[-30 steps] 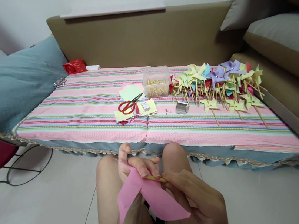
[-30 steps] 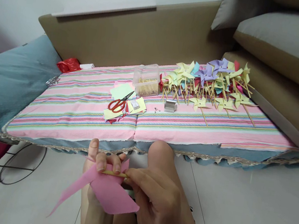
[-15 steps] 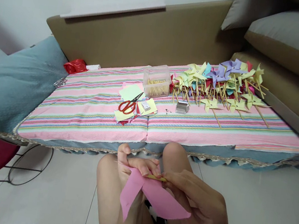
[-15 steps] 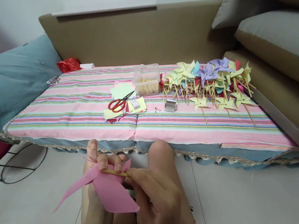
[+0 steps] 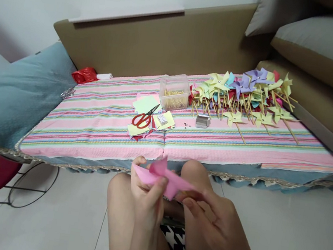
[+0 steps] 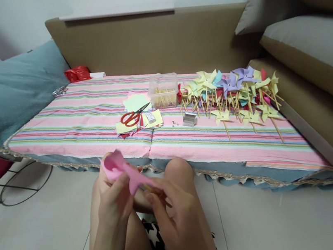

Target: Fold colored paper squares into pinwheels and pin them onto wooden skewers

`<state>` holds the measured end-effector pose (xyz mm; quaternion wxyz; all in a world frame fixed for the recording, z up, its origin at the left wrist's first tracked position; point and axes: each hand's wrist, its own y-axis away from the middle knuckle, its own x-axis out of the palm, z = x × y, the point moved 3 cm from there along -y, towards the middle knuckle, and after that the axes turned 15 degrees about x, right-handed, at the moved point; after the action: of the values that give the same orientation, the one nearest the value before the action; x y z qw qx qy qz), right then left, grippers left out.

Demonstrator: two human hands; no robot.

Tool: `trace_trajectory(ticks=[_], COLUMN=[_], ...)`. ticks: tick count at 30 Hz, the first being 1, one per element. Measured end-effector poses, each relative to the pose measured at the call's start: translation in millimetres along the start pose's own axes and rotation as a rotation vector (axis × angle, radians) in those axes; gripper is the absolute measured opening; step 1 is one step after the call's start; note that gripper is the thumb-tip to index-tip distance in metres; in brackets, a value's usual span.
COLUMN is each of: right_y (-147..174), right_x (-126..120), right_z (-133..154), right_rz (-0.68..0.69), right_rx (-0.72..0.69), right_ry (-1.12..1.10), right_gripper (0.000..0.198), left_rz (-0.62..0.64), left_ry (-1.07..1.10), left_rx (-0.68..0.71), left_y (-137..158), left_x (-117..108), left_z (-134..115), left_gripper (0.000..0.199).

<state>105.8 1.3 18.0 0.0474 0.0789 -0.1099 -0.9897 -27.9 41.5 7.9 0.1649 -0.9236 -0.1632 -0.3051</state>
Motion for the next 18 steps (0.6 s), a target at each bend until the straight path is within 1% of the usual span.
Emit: trace_trajectory(ticks=[3,6,8,9,12,13,18], right_y=[-8,-13,-15,-16,-18,-19,-22], right_x=[-8,-12,-12,-13,-14,-15,-20], right_z=[-16,-33,-40,-43,-46,-47,-52], right_rz=[-0.012,-0.021,-0.040,-0.053,-0.094,-0.104,-0.153], right_rx=[0.128,0.193,0.196,0.191,0.161,0.151,0.130], right_ry=[0.036,0.076,0.082,0.078,0.051,0.041,0.023], right_gripper=[0.023,0.021,0.026,0.029,0.031,0.032,0.033], left_rz=[-0.128,-0.175,-0.171,-0.161,-0.129,-0.119,-0.065], left_ry=[-0.113,-0.199,-0.230,-0.223,-0.156,-0.146,-0.187], left_rx=[-0.012,0.009,-0.020,-0.046,-0.116,-0.134,-0.194], left_y=[-8,-15,-16,-16,-14,-14,-16], left_x=[-2,-3,-3,-3,-2,-2,-7], left_z=[4,8,12,15,23,25,37], left_gripper=[0.039,0.044,0.047,0.045,0.031,0.030,0.032])
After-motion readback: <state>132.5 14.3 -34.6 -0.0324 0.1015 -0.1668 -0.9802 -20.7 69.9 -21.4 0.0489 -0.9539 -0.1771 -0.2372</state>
